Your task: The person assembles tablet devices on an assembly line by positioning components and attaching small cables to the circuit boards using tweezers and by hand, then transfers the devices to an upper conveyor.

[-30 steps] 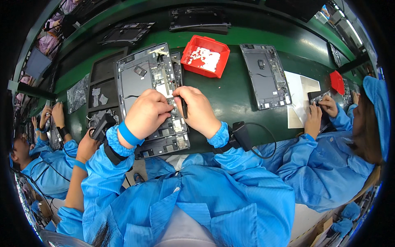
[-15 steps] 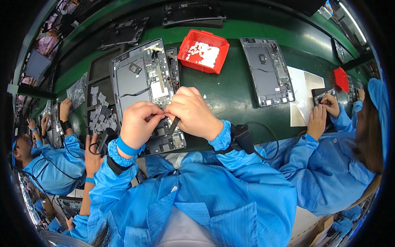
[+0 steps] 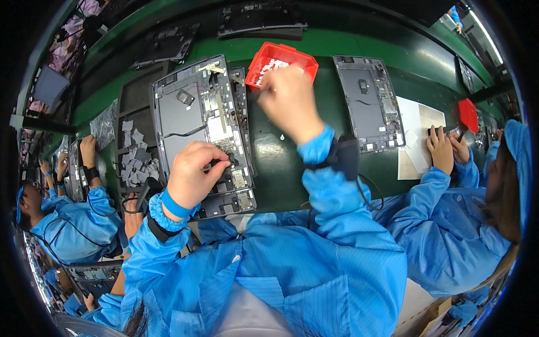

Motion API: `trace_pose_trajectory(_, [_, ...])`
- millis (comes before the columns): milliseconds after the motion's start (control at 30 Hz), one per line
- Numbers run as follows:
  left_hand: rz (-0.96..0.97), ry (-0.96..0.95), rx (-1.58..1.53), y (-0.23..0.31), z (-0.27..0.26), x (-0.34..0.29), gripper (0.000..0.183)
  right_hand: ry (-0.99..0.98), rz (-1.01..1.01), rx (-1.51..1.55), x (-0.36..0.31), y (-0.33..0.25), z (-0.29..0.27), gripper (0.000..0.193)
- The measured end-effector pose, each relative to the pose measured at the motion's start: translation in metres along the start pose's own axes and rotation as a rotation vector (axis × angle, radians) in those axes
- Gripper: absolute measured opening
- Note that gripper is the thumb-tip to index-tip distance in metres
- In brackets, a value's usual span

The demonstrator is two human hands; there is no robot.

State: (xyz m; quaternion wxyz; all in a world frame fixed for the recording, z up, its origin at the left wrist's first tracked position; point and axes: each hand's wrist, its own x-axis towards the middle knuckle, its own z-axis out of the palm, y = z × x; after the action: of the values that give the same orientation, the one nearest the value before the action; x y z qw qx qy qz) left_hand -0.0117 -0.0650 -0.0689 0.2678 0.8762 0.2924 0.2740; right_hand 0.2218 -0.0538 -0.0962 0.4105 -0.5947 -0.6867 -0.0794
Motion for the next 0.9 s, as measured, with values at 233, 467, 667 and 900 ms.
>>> trace_pose_trajectory(233, [-0.042, -0.078, 0.043, 0.008, -0.007, 0.0, 0.013, 0.128, 0.312, 0.034, 0.002, 0.039, 0.001, 0.011])
trace_pose_trajectory(467, [0.016, -0.012, 0.141, 0.008, -0.007, -0.012, 0.017, 0.04, 0.612, 1.332, -0.065, -0.063, -0.031, 0.024])
trace_pose_trajectory(667, [0.105, 0.079, 0.172, 0.009, -0.003, -0.016, 0.019, -0.003, 0.545, 1.217, -0.092, -0.082, -0.014, 0.02])
trace_pose_trajectory(900, [0.07, 0.069, 0.088, 0.01, -0.001, -0.018, 0.019, -0.039, 0.499, 1.071, -0.096, -0.08, -0.012, 0.018])
